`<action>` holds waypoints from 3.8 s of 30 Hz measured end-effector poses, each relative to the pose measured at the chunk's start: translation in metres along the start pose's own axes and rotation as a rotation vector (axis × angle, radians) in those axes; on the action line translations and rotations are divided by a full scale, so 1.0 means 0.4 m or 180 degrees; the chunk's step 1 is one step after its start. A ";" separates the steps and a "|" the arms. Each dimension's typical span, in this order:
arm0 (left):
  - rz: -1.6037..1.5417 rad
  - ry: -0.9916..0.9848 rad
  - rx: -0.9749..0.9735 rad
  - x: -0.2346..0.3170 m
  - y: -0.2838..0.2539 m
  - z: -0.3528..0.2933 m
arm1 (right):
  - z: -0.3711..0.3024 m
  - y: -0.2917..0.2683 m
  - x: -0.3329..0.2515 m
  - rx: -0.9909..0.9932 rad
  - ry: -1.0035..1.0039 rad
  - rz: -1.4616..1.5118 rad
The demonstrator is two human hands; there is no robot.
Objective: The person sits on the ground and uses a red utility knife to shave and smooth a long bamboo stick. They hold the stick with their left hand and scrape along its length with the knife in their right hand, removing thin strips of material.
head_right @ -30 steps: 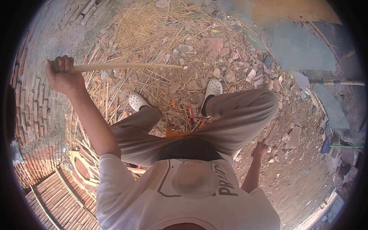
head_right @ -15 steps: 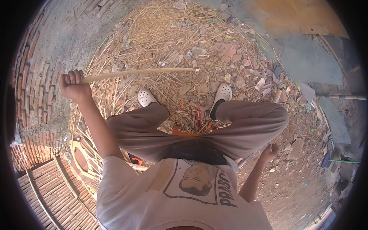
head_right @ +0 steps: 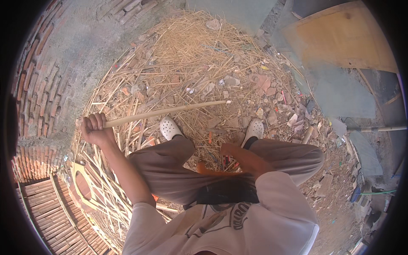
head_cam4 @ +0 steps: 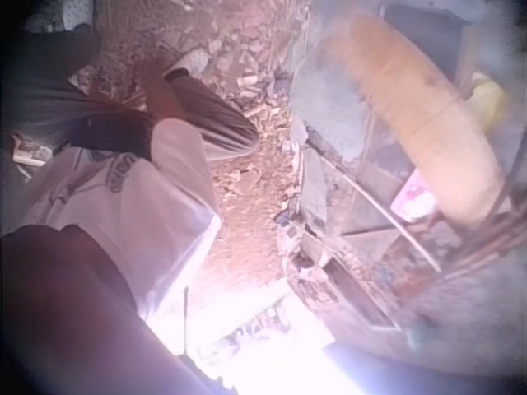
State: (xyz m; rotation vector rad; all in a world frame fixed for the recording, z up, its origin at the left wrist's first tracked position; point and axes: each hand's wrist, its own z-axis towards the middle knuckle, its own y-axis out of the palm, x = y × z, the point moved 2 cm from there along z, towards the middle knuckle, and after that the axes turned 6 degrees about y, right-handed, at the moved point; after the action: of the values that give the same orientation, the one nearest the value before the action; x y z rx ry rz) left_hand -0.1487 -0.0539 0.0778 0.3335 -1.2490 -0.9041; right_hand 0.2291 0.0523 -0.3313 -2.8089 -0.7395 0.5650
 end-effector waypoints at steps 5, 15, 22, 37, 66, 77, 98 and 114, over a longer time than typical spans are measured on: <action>0.0110 0.0071 0.0384 0.004 -0.067 0.013 | 0.113 0.125 0.008 0.0755 0.1432 0.0153; 0.0108 0.0186 0.0451 0.008 -0.072 0.021 | 0.079 0.042 0.048 -0.0048 0.0804 0.0679; -0.0223 0.0452 0.0460 0.136 0.013 -0.033 | -0.214 -0.189 0.009 0.1809 -0.0305 0.0259; -0.2392 0.0919 0.0027 0.292 0.081 -0.326 | -0.950 -0.534 -0.287 0.3265 -0.3394 0.6069; 0.2082 -0.2192 -0.2481 -0.057 0.457 -0.532 | -0.948 -0.529 -0.052 0.1727 -0.2830 0.5258; 0.2617 -0.0834 -0.2971 -0.210 0.541 -0.329 | -0.883 -0.677 0.011 0.1526 -0.2818 0.5021; 0.1222 -0.2886 -0.1878 -0.275 0.485 -0.239 | -0.913 -0.756 -0.077 0.1854 -0.3835 0.4246; 0.1179 -0.2867 -0.1896 -0.196 0.443 -0.248 | -0.855 -0.740 -0.129 0.2746 -0.3657 0.4971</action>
State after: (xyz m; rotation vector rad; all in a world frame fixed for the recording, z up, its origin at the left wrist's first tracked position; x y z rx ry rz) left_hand 0.0108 0.0903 0.1115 -0.8446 -1.6802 -1.0818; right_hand 0.1971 0.2542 0.0755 -1.4417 1.4739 1.9827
